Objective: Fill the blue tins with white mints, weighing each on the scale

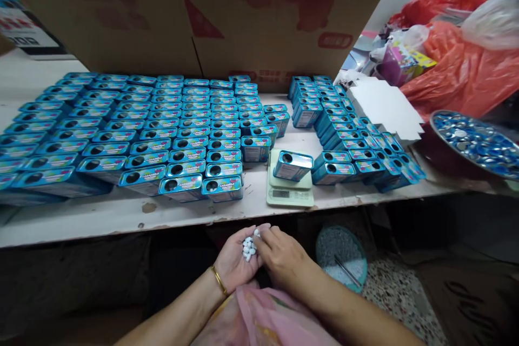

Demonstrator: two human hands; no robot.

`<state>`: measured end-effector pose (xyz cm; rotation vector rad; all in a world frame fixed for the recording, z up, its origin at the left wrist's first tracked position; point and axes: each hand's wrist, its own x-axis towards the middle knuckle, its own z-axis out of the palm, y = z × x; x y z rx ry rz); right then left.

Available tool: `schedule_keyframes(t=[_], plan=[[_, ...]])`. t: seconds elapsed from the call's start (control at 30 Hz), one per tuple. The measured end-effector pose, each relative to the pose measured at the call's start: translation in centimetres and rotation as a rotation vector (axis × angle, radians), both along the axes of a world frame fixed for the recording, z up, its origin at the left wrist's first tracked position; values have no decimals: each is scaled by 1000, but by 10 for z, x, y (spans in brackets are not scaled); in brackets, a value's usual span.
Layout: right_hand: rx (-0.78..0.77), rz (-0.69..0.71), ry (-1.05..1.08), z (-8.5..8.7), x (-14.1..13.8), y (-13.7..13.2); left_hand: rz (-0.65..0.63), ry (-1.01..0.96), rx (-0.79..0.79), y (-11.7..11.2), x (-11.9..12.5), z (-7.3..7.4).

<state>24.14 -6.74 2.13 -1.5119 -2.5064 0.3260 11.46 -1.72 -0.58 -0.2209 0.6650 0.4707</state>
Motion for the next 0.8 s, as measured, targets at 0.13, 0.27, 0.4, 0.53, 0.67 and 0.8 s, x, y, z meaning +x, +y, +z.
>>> schedule_keyframes(t=[0.13,0.27,0.4,0.53,0.67,0.8], plan=[[-11,54,5,-5,6,-1,-8,44,1,-2,-2,-7],[-5,53,27,-6,5,-4,-20,12,-21,-3,-3,-7],[-23,26,45,-5,4,-4,-23,8,-27,-3,-2,-4],[-29,23,56,-4,7,-3,-29,20,-25,-3,0,-3],[-15,34,59,-6,6,-3,-27,-13,-34,-3,1,-4],[27,47,89,-4,7,-5,-12,-13,-39,-3,-1,-5]])
